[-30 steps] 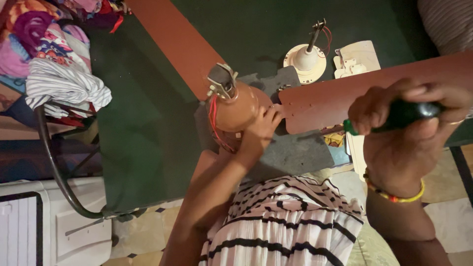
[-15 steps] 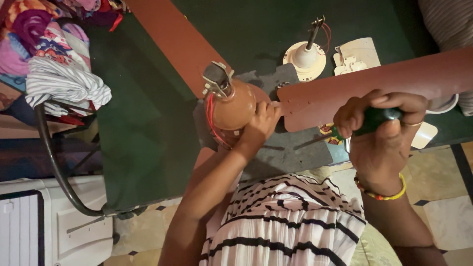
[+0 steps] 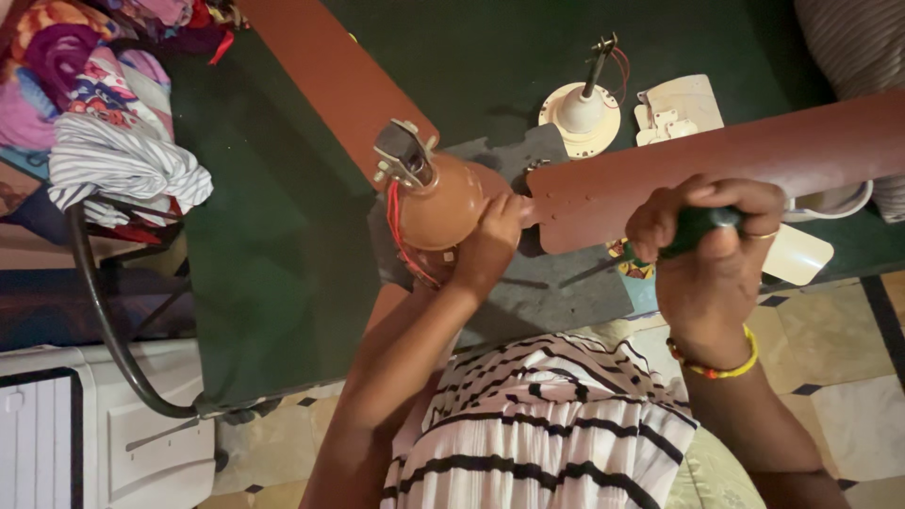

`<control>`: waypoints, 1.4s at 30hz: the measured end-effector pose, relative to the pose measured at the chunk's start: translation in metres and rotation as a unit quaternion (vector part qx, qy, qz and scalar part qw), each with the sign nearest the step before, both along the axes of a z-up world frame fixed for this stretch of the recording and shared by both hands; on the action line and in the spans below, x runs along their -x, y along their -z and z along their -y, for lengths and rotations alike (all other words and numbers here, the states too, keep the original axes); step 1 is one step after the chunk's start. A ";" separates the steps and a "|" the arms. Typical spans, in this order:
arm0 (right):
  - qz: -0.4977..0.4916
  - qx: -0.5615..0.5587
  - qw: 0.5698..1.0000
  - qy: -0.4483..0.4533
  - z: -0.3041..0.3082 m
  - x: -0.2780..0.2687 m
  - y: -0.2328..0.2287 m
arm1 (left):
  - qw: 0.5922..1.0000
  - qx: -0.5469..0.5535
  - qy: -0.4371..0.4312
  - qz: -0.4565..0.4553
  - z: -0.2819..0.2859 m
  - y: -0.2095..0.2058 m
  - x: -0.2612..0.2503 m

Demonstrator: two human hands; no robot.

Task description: The person uses a screwdriver to tighten screws on the motor housing of a ceiling fan, then moves to a second fan and repeats the tightening on its motor housing. The person handles the fan blades and motor housings while working on the floor.

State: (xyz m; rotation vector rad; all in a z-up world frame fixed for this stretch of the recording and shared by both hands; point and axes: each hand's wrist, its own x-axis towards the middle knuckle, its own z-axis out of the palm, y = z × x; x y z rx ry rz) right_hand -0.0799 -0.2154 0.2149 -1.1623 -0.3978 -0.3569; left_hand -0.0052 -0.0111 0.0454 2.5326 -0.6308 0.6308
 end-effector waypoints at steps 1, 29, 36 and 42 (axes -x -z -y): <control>-0.003 0.000 1.000 -0.003 -0.001 -0.002 0.003 | 0.998 0.061 0.010 -0.026 0.001 -0.001 -0.002; -0.002 -0.008 0.999 0.034 0.007 -0.004 0.033 | 0.919 0.289 -0.003 -0.269 0.056 0.119 -0.164; -0.008 0.003 1.000 0.026 0.007 -0.001 0.031 | 0.937 0.184 -0.073 -0.288 0.054 0.114 -0.161; -0.004 -0.002 1.000 0.018 0.008 -0.003 0.031 | 0.950 0.122 -0.082 -0.275 0.052 0.119 -0.161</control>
